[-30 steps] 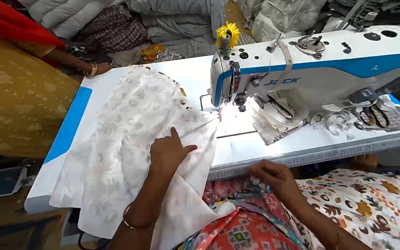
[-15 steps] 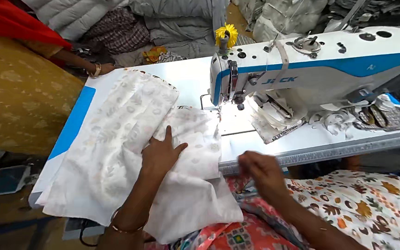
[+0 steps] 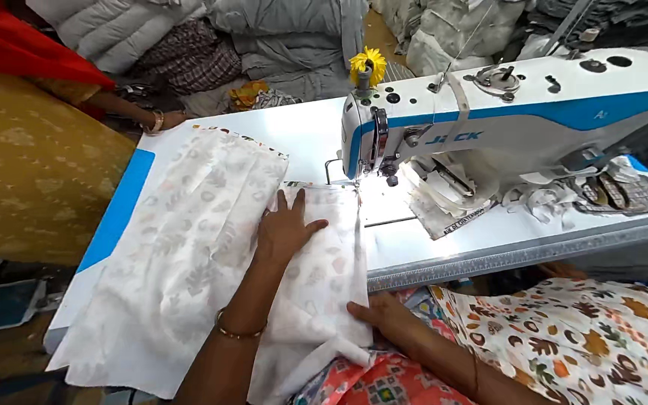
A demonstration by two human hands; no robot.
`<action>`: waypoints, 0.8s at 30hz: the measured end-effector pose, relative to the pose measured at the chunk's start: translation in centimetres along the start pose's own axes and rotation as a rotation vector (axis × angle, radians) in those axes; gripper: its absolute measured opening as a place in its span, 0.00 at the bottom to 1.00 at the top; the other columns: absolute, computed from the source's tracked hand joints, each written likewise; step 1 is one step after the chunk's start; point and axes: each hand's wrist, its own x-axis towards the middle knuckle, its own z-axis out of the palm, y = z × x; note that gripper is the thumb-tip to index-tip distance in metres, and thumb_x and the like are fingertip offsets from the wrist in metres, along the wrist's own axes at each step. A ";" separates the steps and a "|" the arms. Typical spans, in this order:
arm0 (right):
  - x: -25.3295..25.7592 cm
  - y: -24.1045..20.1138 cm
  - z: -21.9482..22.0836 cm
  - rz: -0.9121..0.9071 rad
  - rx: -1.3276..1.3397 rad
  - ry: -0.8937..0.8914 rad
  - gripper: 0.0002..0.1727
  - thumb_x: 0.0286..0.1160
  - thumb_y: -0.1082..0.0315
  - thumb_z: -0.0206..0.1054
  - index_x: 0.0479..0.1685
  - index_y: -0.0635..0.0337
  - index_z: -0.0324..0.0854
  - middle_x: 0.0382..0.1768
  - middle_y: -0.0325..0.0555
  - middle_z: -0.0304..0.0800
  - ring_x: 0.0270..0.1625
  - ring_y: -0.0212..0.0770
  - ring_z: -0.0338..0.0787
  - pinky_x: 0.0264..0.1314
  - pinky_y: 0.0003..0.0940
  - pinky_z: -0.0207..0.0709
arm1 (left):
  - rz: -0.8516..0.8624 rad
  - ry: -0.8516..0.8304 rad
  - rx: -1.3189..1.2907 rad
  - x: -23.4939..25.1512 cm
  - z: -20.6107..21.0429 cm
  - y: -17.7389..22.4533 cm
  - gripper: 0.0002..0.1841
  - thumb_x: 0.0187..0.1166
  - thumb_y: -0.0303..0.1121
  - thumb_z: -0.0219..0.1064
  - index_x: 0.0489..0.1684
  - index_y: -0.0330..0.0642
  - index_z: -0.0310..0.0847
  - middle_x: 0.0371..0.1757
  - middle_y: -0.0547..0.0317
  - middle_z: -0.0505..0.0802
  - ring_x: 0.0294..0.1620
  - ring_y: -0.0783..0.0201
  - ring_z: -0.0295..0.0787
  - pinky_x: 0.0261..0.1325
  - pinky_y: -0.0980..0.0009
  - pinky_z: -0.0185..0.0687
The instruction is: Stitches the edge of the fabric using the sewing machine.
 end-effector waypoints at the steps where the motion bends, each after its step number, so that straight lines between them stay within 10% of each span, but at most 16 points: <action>1: -0.8 0.5 -0.5 -0.035 -0.196 0.061 0.24 0.87 0.50 0.62 0.39 0.66 0.87 0.32 0.47 0.89 0.37 0.39 0.89 0.44 0.42 0.82 | -0.037 -0.015 0.033 -0.4 0.2 0.3 0.52 0.75 0.74 0.56 0.96 0.52 0.49 0.92 0.27 0.55 0.66 0.25 0.82 0.61 0.33 0.77; 3: -3.2 1.1 -1.2 -0.233 -0.493 0.262 0.31 0.85 0.45 0.61 0.28 0.67 0.85 0.25 0.53 0.86 0.33 0.50 0.89 0.41 0.54 0.79 | -0.095 -0.046 0.046 -1.3 0.6 1.1 0.53 0.74 0.76 0.53 0.97 0.53 0.45 0.90 0.22 0.56 0.60 0.26 0.86 0.57 0.36 0.81; 5: -4.5 2.3 -2.0 -0.503 -0.597 0.460 0.31 0.83 0.43 0.60 0.20 0.61 0.85 0.19 0.46 0.86 0.25 0.43 0.89 0.30 0.45 0.81 | -0.132 -0.048 0.026 -2.1 0.8 1.7 0.56 0.71 0.78 0.55 0.97 0.53 0.44 0.84 0.17 0.64 0.60 0.26 0.86 0.57 0.38 0.81; 8: -4.0 5.4 -4.1 -0.456 -0.728 0.391 0.33 0.83 0.45 0.61 0.16 0.65 0.82 0.17 0.52 0.84 0.25 0.51 0.87 0.29 0.53 0.78 | -0.169 -0.081 0.050 -2.3 0.0 2.1 0.60 0.67 0.79 0.58 0.97 0.49 0.44 0.73 0.16 0.77 0.64 0.26 0.84 0.60 0.37 0.80; 14: 1.0 -1.2 -6.5 -0.673 -0.718 0.713 0.18 0.72 0.57 0.76 0.32 0.67 0.88 0.21 0.49 0.87 0.24 0.46 0.88 0.29 0.48 0.84 | 0.166 0.207 -0.241 -2.5 1.8 5.0 0.29 0.87 0.42 0.63 0.81 0.29 0.71 0.83 0.28 0.73 0.80 0.31 0.74 0.75 0.37 0.73; 18: 6.6 -7.3 -5.5 -0.509 -0.649 0.773 0.21 0.81 0.66 0.70 0.65 0.73 0.81 0.52 0.69 0.86 0.50 0.64 0.90 0.53 0.58 0.83 | 0.375 0.391 -0.382 -0.9 6.7 7.1 0.24 0.88 0.31 0.58 0.80 0.28 0.71 0.85 0.32 0.72 0.85 0.37 0.70 0.83 0.40 0.67; 24: 8.1 -4.2 -3.8 -0.650 -0.848 0.917 0.13 0.76 0.77 0.69 0.56 0.72 0.88 0.47 0.63 0.85 0.42 0.54 0.91 0.43 0.43 0.88 | 0.340 0.361 -0.213 -3.0 8.0 7.5 0.30 0.81 0.29 0.60 0.87 0.45 0.69 0.90 0.38 0.66 0.91 0.35 0.57 0.81 0.27 0.55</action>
